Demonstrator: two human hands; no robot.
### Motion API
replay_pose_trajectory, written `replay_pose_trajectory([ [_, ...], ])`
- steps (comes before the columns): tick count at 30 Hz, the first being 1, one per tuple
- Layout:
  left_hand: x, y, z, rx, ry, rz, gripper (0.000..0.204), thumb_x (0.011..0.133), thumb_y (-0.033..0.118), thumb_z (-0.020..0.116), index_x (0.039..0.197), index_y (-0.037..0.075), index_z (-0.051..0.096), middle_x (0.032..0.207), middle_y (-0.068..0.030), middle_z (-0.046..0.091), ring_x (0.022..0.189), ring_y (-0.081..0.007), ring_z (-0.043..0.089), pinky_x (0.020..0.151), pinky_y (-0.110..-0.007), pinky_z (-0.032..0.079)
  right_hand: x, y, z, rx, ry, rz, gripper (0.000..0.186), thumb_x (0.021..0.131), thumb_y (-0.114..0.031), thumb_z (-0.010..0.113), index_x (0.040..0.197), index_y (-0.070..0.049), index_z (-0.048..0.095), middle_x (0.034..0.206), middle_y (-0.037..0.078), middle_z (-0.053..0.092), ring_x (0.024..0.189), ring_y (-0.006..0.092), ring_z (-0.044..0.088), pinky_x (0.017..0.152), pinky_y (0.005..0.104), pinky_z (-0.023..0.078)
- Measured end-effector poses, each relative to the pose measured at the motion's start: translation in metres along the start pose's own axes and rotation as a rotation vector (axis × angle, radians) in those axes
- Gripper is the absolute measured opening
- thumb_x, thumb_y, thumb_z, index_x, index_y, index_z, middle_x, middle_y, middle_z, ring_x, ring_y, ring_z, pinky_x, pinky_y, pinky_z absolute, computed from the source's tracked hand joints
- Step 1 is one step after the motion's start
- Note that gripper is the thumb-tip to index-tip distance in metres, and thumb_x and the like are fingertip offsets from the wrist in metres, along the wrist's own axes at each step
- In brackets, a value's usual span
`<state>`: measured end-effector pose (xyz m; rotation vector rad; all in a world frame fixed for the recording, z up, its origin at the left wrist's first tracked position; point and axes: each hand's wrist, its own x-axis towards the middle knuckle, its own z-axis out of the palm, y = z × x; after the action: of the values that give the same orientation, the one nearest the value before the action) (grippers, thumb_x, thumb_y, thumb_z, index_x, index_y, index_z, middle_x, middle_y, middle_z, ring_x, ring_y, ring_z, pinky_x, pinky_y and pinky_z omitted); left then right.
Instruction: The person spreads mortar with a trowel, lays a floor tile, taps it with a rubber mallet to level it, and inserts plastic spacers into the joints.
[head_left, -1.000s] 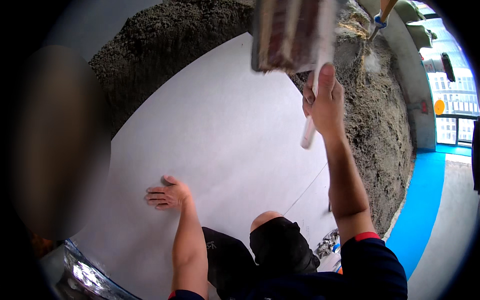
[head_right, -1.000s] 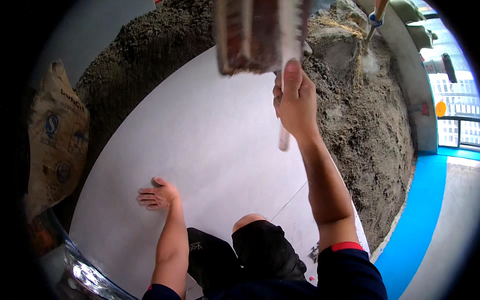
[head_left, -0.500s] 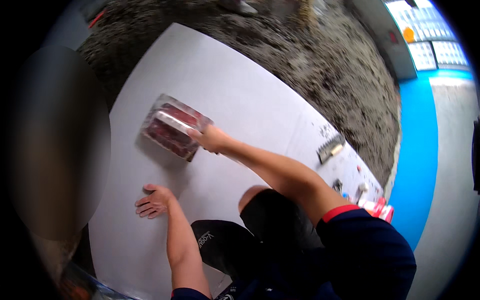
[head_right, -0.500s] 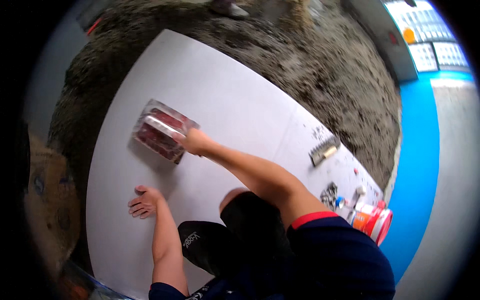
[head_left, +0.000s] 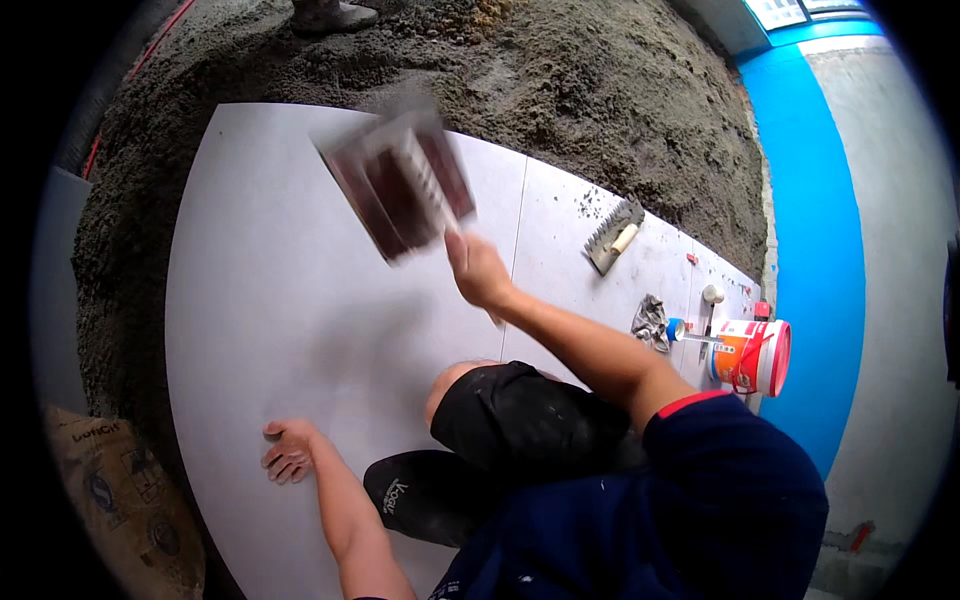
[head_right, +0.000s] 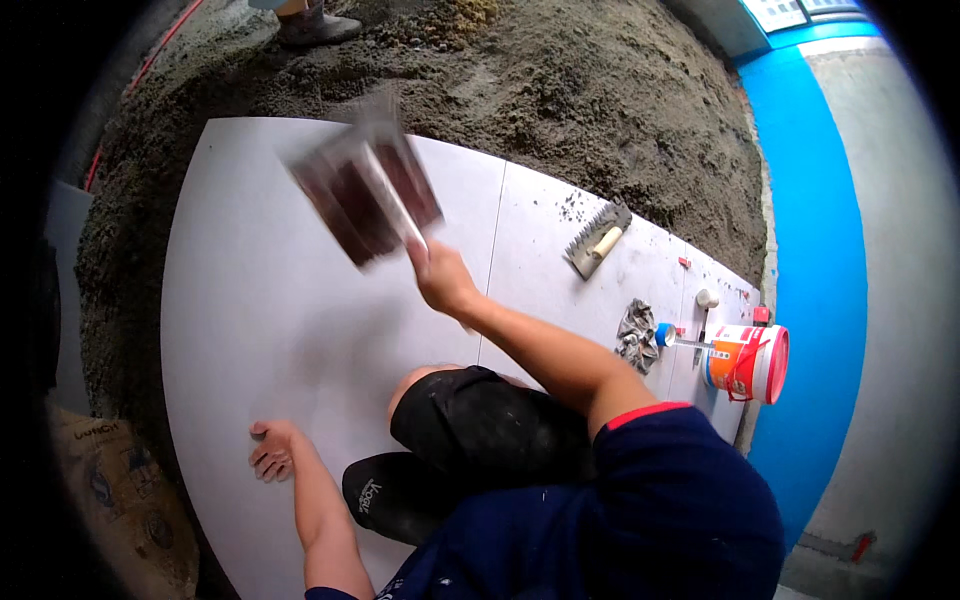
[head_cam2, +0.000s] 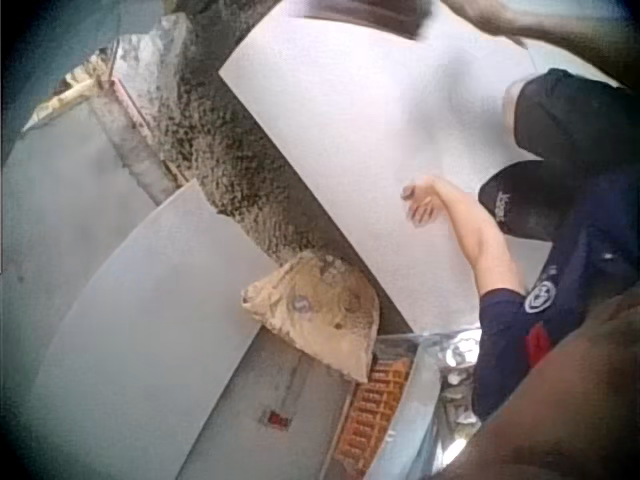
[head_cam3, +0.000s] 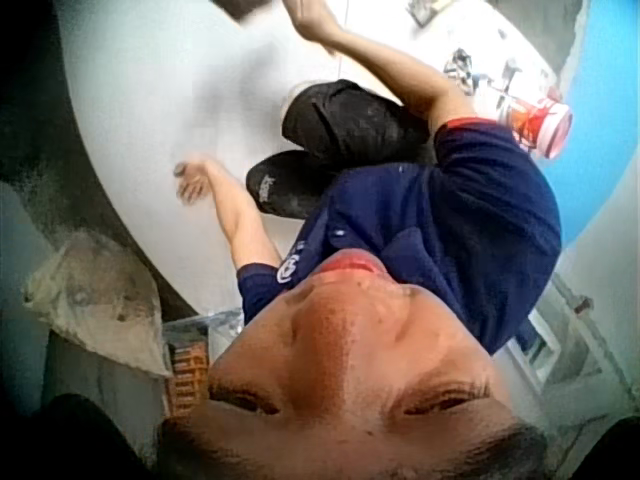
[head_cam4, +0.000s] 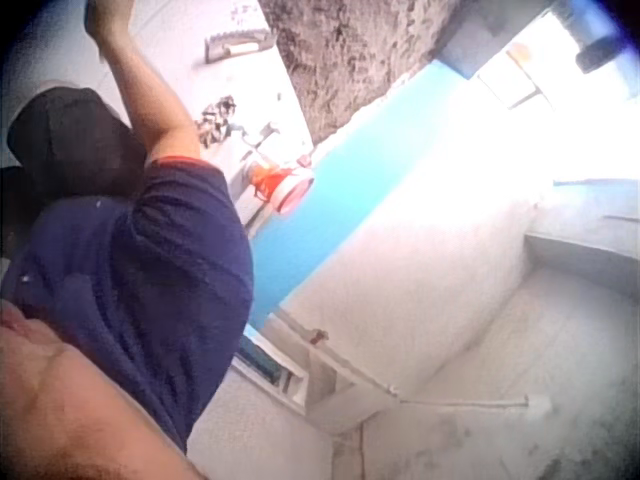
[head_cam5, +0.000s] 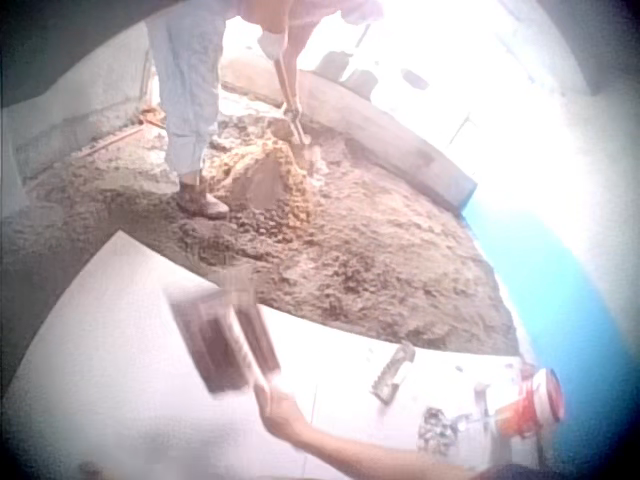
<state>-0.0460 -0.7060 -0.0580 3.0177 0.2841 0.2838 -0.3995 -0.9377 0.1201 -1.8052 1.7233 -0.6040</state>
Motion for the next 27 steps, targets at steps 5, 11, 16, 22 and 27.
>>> replay_pose_trajectory([
  [5, 0.03, -0.004, 0.024, 0.009, 0.052, -0.042, 0.089, 0.091, 0.067, 0.033, 0.151, 0.001, 0.029, 0.156, -0.0303, 0.023, 0.145, -0.0472, 0.019, 0.113, -0.06, 0.017, 0.019, 0.009, -0.016, 0.185, -0.442, 0.718, 0.073, 0.096, -0.068, 0.036, 0.083, 0.0, 0.06, 0.06, 0.006, 0.051, 0.044, 0.0177, 0.049, 0.039, 0.0361, 0.042],
  [11, 0.029, 0.005, 0.005, 0.03, 0.068, -0.052, 0.088, 0.091, 0.066, 0.033, 0.151, 0.002, 0.029, 0.157, -0.0296, 0.022, 0.147, -0.0452, 0.017, 0.113, -0.058, 0.019, 0.066, -0.084, -0.144, 0.396, -0.232, 0.405, 0.071, 0.093, -0.074, 0.037, 0.07, -0.008, 0.051, 0.056, 0.001, 0.046, 0.042, 0.0111, 0.043, 0.038, 0.0299, 0.038],
  [16, 0.024, 0.007, 0.001, 0.049, 0.002, -0.042, 0.086, 0.092, 0.065, 0.033, 0.151, 0.002, 0.029, 0.157, -0.0291, 0.022, 0.147, -0.043, 0.019, 0.113, -0.056, 0.021, 0.025, -0.009, -0.097, 0.233, 0.321, -0.057, 0.075, 0.097, -0.068, 0.031, 0.064, -0.004, 0.051, 0.05, 0.006, 0.048, 0.048, 0.0172, 0.055, 0.045, 0.034, 0.042],
  [22, 0.015, 0.005, 0.003, -0.033, -0.061, -0.021, 0.086, 0.093, 0.065, 0.03, 0.151, 0.001, 0.027, 0.156, -0.0304, 0.021, 0.147, -0.0432, 0.017, 0.115, -0.055, 0.018, 0.0, 0.05, -0.028, 0.026, -0.356, 0.694, 0.074, 0.099, -0.063, 0.036, 0.085, 0.005, 0.063, 0.067, 0.015, 0.059, 0.056, 0.0288, 0.057, 0.056, 0.0425, 0.051],
  [27, 0.024, 0.001, 0.013, 0.009, -0.025, -0.024, 0.088, 0.093, 0.067, 0.03, 0.152, 0.002, 0.025, 0.157, -0.0311, 0.018, 0.148, -0.0443, 0.014, 0.115, -0.057, 0.015, 0.055, -0.054, -0.134, 0.232, -0.416, 0.518, 0.069, 0.093, -0.072, 0.039, 0.074, -0.007, 0.053, 0.062, 0.001, 0.049, 0.049, 0.0123, 0.048, 0.042, 0.0312, 0.042],
])
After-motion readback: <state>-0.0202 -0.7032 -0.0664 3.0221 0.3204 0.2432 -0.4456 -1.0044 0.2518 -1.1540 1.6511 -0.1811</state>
